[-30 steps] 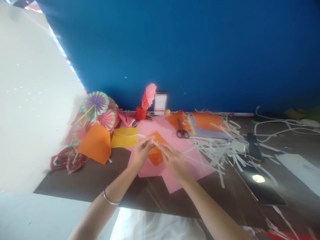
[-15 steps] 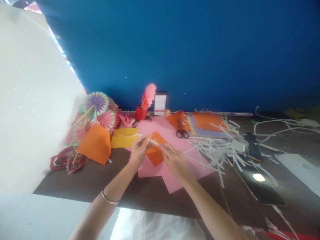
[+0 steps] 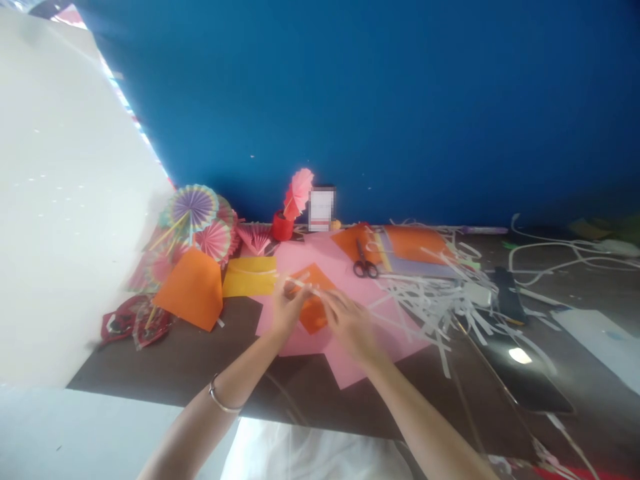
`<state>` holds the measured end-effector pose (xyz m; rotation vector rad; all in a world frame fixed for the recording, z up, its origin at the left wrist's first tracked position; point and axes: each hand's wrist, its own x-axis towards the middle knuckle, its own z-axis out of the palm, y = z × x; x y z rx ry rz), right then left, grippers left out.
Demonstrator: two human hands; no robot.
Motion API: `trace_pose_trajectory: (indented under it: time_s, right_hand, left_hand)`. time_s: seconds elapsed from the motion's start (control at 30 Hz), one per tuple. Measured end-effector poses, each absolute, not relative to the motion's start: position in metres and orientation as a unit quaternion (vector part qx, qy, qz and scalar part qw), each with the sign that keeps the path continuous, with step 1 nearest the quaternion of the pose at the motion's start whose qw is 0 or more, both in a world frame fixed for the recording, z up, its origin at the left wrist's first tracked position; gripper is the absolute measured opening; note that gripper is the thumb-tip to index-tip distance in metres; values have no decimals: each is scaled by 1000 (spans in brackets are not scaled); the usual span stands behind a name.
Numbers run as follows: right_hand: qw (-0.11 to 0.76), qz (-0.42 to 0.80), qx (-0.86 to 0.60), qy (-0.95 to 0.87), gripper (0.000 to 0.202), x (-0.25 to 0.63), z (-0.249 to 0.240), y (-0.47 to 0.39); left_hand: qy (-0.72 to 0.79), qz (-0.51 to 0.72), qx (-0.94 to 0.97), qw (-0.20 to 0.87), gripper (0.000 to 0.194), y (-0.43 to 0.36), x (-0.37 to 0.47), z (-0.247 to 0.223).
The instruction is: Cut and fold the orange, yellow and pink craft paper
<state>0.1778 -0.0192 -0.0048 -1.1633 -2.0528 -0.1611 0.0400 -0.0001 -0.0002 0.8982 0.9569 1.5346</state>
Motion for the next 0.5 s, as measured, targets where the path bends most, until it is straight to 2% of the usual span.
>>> trace_pose_trajectory:
  time_s: [0.17,0.5]
  right_hand:
    - [420,-56,-464,-778,22,176,-3,-18]
    - [406,-24,-505,-761,20,176,-3,-17]
  left_hand:
    - [403,642,387,526,51,1,35,-3]
    - [377,641,398,537,51,1,34,-1]
